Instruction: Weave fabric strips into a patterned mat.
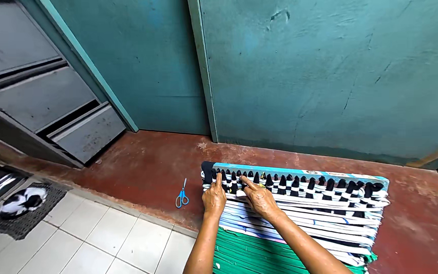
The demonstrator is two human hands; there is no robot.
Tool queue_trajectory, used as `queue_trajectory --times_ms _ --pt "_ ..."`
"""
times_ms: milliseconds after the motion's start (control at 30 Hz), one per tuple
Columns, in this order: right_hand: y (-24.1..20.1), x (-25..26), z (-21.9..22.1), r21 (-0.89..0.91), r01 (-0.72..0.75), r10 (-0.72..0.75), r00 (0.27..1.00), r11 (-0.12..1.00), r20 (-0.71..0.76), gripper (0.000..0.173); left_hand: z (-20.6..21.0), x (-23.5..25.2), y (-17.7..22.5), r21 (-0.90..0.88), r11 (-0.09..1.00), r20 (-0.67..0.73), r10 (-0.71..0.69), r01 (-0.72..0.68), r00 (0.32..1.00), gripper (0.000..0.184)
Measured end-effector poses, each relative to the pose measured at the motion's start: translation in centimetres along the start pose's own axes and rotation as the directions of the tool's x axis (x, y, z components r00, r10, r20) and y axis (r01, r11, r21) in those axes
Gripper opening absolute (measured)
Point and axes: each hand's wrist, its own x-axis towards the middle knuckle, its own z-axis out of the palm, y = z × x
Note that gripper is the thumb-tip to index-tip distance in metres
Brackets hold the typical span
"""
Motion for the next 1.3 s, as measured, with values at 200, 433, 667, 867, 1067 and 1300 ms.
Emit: queue_trajectory --times_ms 200,433,667,867,1067,1300 --pt "0.0 0.0 -0.4 0.026 -0.024 0.023 0.998 0.999 0.055 0.015 2.1 0.3 -1.9 -0.256 0.944 -0.424 0.083 -0.207 0.902 0.040" --pt "0.0 -0.1 -0.2 0.022 -0.027 0.026 0.999 0.999 0.043 0.012 0.3 2.9 -2.5 -0.378 0.924 -0.441 -0.126 -0.057 0.889 0.039" --pt "0.1 -0.2 0.2 0.011 -0.004 0.004 1.000 1.000 -0.015 0.010 0.7 3.5 -3.6 -0.359 0.906 -0.562 -0.017 -0.225 0.827 0.031" --pt "0.1 -0.2 0.1 0.009 -0.006 0.006 1.000 1.000 -0.007 0.010 0.6 3.9 -3.9 -0.369 0.870 -0.581 0.059 -0.328 0.812 0.027" --pt "0.1 -0.2 0.3 0.008 -0.012 0.012 1.000 1.000 -0.007 0.010 -2.1 4.2 -3.5 -0.250 0.905 -0.386 0.232 -0.344 0.893 0.026" --pt "-0.1 -0.2 -0.3 0.015 -0.039 0.038 0.998 0.999 0.042 0.013 -4.9 5.5 -4.1 -0.026 0.890 -0.175 0.445 -0.456 0.879 0.023"
